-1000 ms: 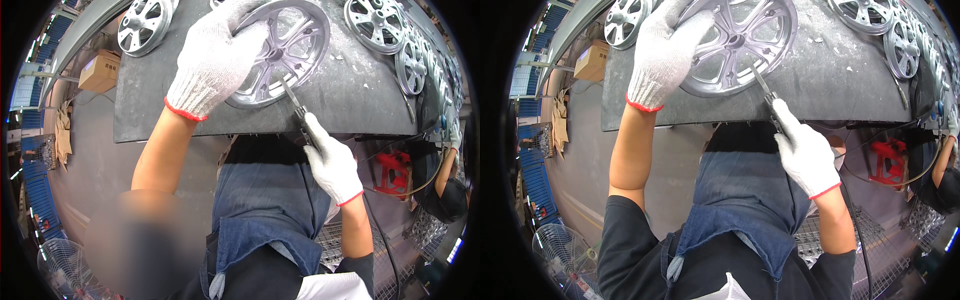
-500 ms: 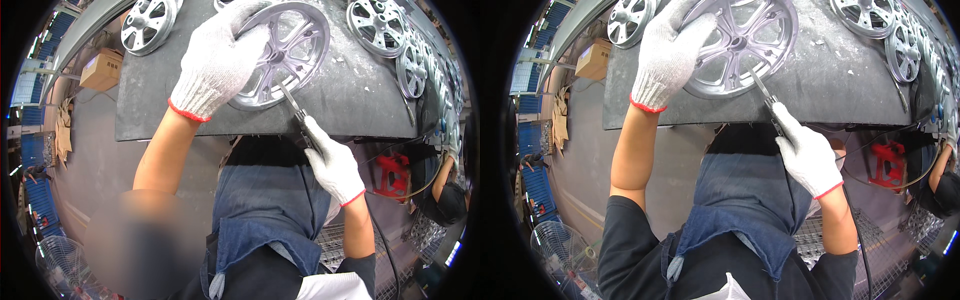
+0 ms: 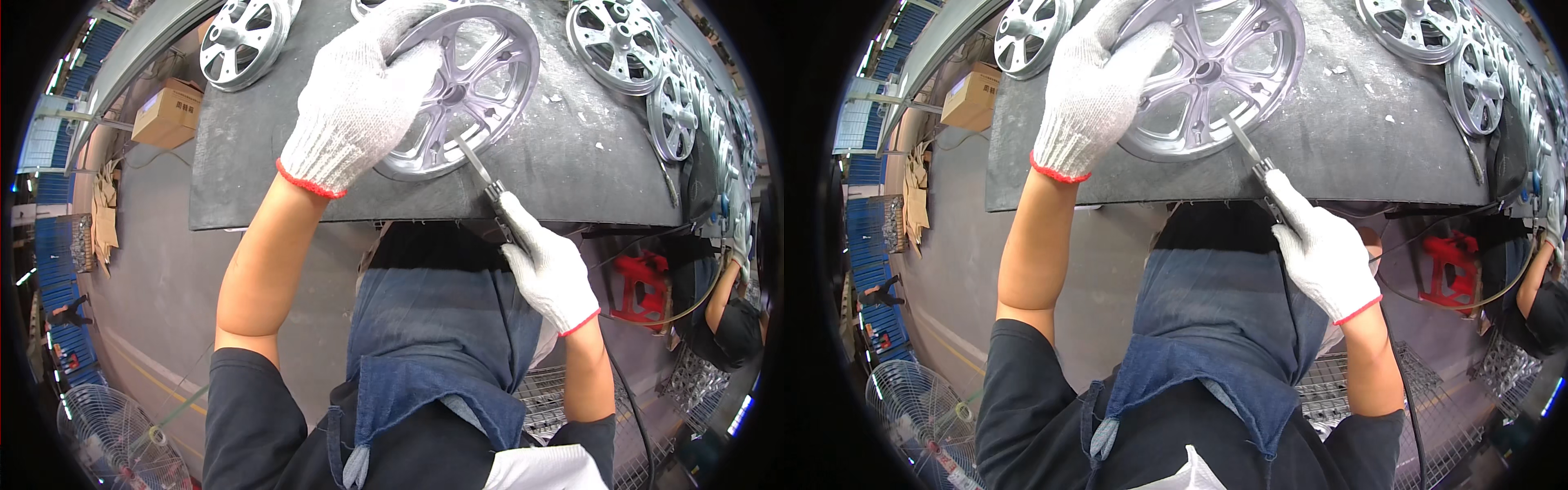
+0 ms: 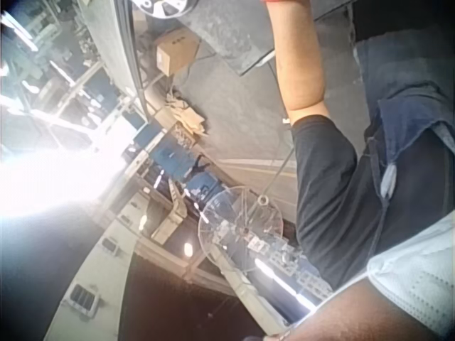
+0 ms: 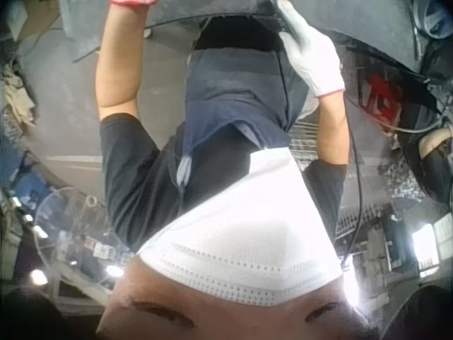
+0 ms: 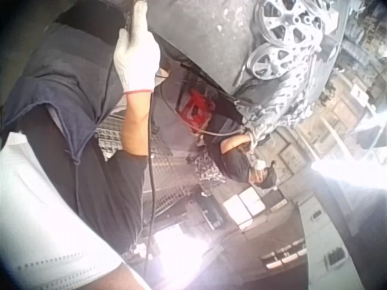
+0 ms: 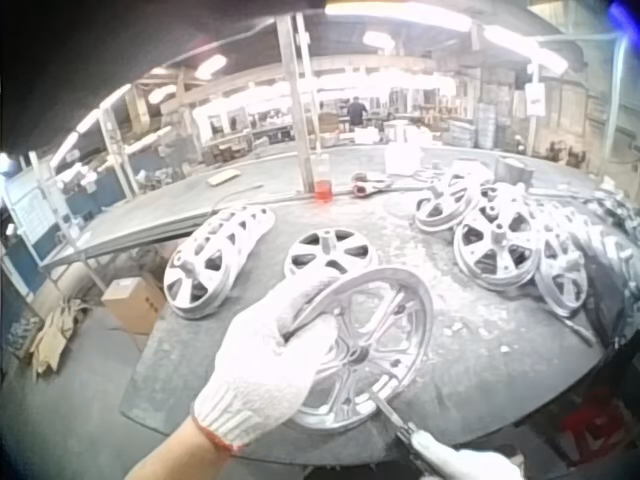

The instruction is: Deburring the edges of metal wheel covers using a handheld pneumatic tool.

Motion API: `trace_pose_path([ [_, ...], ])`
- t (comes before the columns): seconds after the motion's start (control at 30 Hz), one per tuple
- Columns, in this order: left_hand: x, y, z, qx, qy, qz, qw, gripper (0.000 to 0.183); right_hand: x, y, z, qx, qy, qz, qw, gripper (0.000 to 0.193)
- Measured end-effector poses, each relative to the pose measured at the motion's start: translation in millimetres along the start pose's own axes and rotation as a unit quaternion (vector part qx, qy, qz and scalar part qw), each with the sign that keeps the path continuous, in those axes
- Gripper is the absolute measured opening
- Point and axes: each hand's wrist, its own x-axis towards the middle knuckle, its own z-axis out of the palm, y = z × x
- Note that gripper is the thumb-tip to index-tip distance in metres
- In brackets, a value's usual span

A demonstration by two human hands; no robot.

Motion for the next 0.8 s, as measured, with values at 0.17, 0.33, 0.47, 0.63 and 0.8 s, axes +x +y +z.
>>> trace_pose_path([
  [0.17, -2, -4, -1, 0.030, -0.018, 0.063, 0.997, 0.049, -4, 10, 9, 0.083, -0.007, -0.024, 0.996, 0.067],
  [0.33, 3, -11, -3, 0.031, -0.035, 0.112, 0.993, 0.048, 4, 9, -5, -0.039, 0.039, -0.011, 0.998, 0.068],
  [0.47, -5, 3, 2, 0.102, -0.021, 0.111, 0.988, 0.048, 0, 4, -2, -0.008, -0.008, -0.001, 1.000, 0.070],
  [0.63, 0, 3, -3, 0.144, -0.029, 0.097, 0.984, 0.049, 3, 7, -4, -0.068, 0.041, 0.012, 0.997, 0.071],
  [0.8, -7, 8, -6, 0.149, -0.032, 0.091, 0.984, 0.046, -6, 3, 4, -0.086, 0.047, -0.017, 0.995, 0.074],
])
